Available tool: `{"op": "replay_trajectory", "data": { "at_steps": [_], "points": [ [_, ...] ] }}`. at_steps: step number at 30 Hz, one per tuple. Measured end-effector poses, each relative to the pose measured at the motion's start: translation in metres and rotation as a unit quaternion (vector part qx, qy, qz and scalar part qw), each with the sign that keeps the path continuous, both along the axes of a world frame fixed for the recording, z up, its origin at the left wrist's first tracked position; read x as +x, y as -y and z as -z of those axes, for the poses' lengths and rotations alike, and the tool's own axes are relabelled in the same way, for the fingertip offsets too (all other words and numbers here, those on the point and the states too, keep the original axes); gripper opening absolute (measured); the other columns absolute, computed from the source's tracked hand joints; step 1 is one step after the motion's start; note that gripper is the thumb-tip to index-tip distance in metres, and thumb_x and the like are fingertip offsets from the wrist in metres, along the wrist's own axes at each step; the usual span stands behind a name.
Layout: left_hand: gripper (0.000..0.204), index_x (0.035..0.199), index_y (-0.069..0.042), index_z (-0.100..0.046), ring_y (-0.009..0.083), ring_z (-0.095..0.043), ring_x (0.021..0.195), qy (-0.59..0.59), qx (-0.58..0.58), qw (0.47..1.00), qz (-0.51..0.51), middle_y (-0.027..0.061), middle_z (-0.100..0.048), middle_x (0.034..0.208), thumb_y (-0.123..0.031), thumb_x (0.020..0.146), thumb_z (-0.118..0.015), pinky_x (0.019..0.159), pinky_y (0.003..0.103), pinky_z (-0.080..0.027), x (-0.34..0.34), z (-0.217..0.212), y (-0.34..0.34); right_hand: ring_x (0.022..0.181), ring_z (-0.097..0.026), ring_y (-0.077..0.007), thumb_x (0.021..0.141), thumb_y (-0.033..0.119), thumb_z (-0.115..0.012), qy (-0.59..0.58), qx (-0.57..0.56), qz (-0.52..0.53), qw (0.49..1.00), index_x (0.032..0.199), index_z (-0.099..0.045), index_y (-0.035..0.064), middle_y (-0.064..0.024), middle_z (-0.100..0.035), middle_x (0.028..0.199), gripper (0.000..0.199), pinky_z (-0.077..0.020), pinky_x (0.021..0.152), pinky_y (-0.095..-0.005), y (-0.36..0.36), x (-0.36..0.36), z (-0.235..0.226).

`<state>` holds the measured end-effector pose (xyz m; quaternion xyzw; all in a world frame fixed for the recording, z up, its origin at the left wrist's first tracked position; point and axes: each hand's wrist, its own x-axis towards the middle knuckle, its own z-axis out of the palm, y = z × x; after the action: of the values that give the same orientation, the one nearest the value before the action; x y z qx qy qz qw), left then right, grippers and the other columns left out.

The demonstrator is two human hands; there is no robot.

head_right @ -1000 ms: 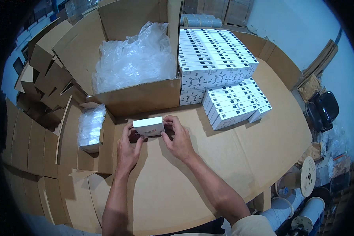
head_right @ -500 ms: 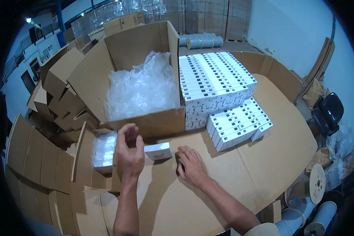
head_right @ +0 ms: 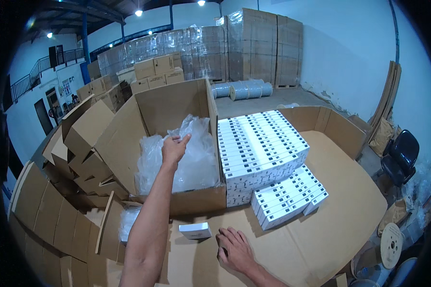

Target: Packing small white boxes into plastic bags and larger cardboard boxes.

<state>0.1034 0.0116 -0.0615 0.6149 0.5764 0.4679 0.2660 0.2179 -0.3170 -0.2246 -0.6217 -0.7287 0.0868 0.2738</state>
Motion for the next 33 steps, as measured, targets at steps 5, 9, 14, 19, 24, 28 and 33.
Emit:
{"op": "replay_trajectory", "data": {
  "at_steps": [5,9,14,19,24,28,33],
  "points": [
    [0.037,0.103,-0.001,-0.073,0.0347,-0.073,0.093,-0.003,0.007,1.000,-0.002,0.0174,-0.076,0.097,-0.033,0.086,-0.077,0.089,0.044,-0.056,0.021,0.011,-0.016,0.144,-0.038,-0.0333,0.089,0.020,-0.063,0.004,-0.022,0.009,1.000,0.136,-0.054,0.0088,-0.0116,-0.046,0.150,0.049,-0.0284,0.120,-0.0531,0.003,0.006,-0.003],
    [0.035,0.104,0.000,-0.071,0.0329,-0.073,0.093,0.049,0.024,0.998,-0.019,0.0181,-0.076,0.098,-0.031,0.088,-0.076,0.087,0.043,-0.056,0.012,0.013,-0.030,0.144,-0.038,-0.0332,0.090,0.021,-0.064,0.004,-0.022,0.000,1.000,0.136,-0.054,0.0089,-0.0118,-0.046,0.150,0.049,-0.0279,0.120,-0.0524,0.000,0.004,-0.004],
    [0.026,0.104,0.001,-0.067,0.0236,-0.073,0.088,0.186,0.134,0.973,-0.026,0.0145,-0.076,0.097,-0.023,0.094,-0.071,0.083,0.037,-0.055,0.003,-0.019,-0.009,0.141,-0.042,-0.0340,0.087,0.019,-0.065,-0.006,0.002,0.008,1.000,0.131,-0.058,0.0074,-0.0124,-0.050,0.146,0.047,-0.0285,0.119,-0.0509,0.000,0.004,0.000],
    [0.023,0.109,0.003,-0.059,0.0090,-0.061,0.075,0.271,0.192,0.943,0.028,0.0063,-0.071,0.090,-0.018,0.100,-0.065,0.068,0.027,-0.049,-0.040,-0.044,0.022,0.139,-0.043,-0.0347,0.086,0.018,-0.064,-0.008,0.021,0.002,1.000,0.129,-0.059,0.0069,-0.0132,-0.051,0.145,0.045,-0.0299,0.117,-0.0514,0.000,0.001,0.004],
    [0.015,0.109,0.000,-0.057,0.0107,-0.065,0.081,0.376,0.179,0.906,0.078,0.0091,-0.073,0.096,-0.015,0.106,-0.056,0.074,0.026,-0.051,-0.046,-0.051,0.120,0.135,-0.046,-0.0353,0.086,0.015,-0.063,-0.028,0.030,0.011,0.999,0.126,-0.060,0.0050,-0.0152,-0.055,0.139,0.042,-0.0315,0.116,-0.0505,0.000,0.008,0.001],
    [0.018,0.112,0.001,-0.055,0.0132,-0.066,0.085,0.403,0.142,0.900,0.091,0.0109,-0.071,0.101,-0.017,0.107,-0.053,0.077,0.029,-0.053,-0.058,-0.027,0.215,0.120,-0.058,-0.0337,0.087,0.012,-0.061,-0.091,0.107,0.026,0.990,0.120,-0.062,0.0033,-0.0189,-0.061,0.127,0.034,-0.0431,0.107,-0.0436,-0.005,0.005,0.009],
    [0.018,0.113,0.000,-0.051,0.0110,-0.061,0.082,0.323,0.110,0.934,0.108,0.0058,-0.064,0.089,-0.017,0.108,-0.051,0.075,0.029,-0.053,-0.069,0.059,0.288,0.100,-0.063,-0.0207,0.099,0.018,-0.055,-0.394,0.021,0.067,0.917,0.116,-0.062,0.0011,-0.0122,-0.065,0.116,0.025,-0.0496,0.089,-0.0311,0.010,0.015,0.002]
  ]
}}
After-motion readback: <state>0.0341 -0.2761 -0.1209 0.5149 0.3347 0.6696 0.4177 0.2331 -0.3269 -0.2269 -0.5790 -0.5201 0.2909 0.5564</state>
